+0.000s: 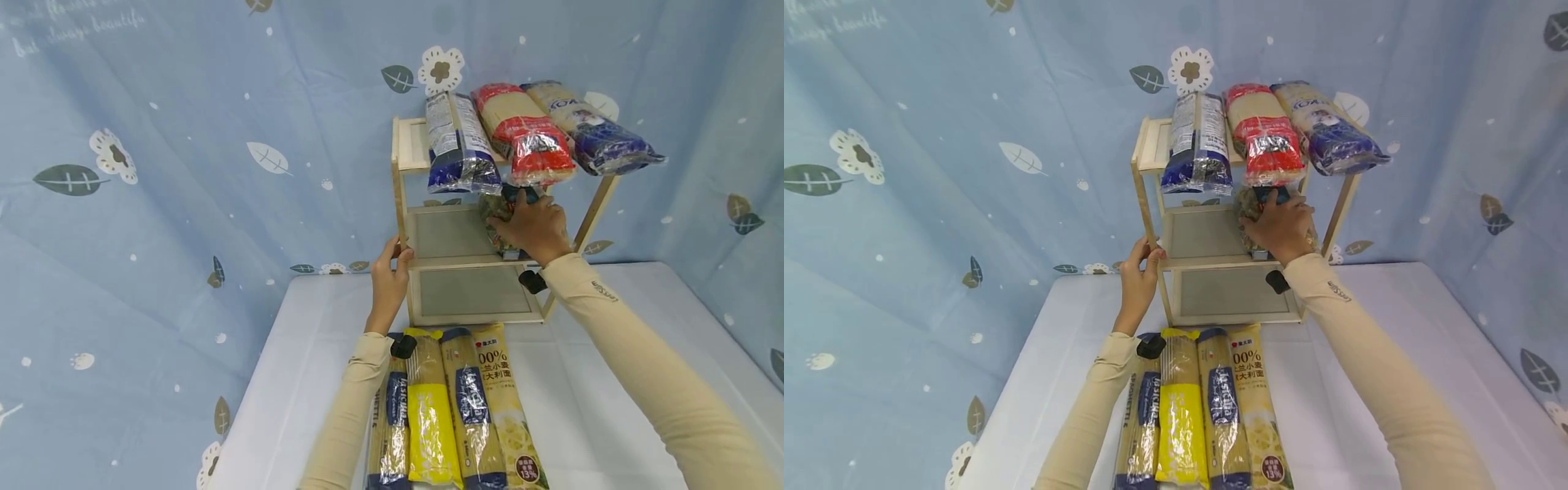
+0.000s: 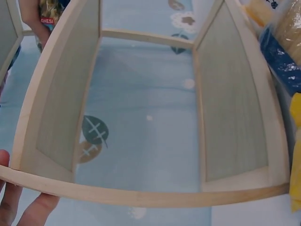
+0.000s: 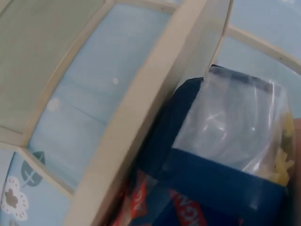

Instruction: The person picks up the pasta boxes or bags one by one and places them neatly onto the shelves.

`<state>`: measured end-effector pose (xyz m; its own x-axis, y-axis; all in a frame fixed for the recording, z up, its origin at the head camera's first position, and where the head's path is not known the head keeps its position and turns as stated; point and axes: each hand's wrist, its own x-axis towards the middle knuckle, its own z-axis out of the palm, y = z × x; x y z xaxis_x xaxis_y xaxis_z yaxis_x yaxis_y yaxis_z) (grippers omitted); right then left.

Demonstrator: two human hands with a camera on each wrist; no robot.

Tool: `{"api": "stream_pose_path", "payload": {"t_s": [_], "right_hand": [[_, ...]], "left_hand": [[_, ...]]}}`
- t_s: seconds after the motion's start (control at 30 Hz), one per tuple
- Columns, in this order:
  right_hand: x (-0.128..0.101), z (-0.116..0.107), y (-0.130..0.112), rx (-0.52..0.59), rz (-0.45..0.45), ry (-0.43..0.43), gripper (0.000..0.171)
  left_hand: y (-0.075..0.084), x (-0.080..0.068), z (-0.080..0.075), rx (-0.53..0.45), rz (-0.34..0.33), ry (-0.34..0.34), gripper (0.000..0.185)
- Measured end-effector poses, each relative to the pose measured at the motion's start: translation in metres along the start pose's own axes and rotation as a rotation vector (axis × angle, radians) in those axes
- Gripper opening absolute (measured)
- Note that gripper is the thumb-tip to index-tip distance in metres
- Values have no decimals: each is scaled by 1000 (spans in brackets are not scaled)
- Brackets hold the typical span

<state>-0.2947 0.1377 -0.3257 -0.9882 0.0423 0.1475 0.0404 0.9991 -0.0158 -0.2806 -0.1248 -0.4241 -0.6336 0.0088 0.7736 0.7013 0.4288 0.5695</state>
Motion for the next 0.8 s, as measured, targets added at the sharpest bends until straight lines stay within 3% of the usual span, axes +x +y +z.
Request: {"api": "stream_pose_path", "payload": {"t_s": [0.3, 0.57, 0.8], "right_hand": [[-11, 6, 9, 157, -34, 67, 95], [-33, 10, 14, 306, -38, 44, 92], [-66, 5, 24, 327, -127, 71, 78]], "left_hand": [[2, 1, 1, 1, -14, -15, 33], [-1, -2, 2, 9, -33, -2, 41], [-2, -2, 4, 4, -28, 11, 36]]}}
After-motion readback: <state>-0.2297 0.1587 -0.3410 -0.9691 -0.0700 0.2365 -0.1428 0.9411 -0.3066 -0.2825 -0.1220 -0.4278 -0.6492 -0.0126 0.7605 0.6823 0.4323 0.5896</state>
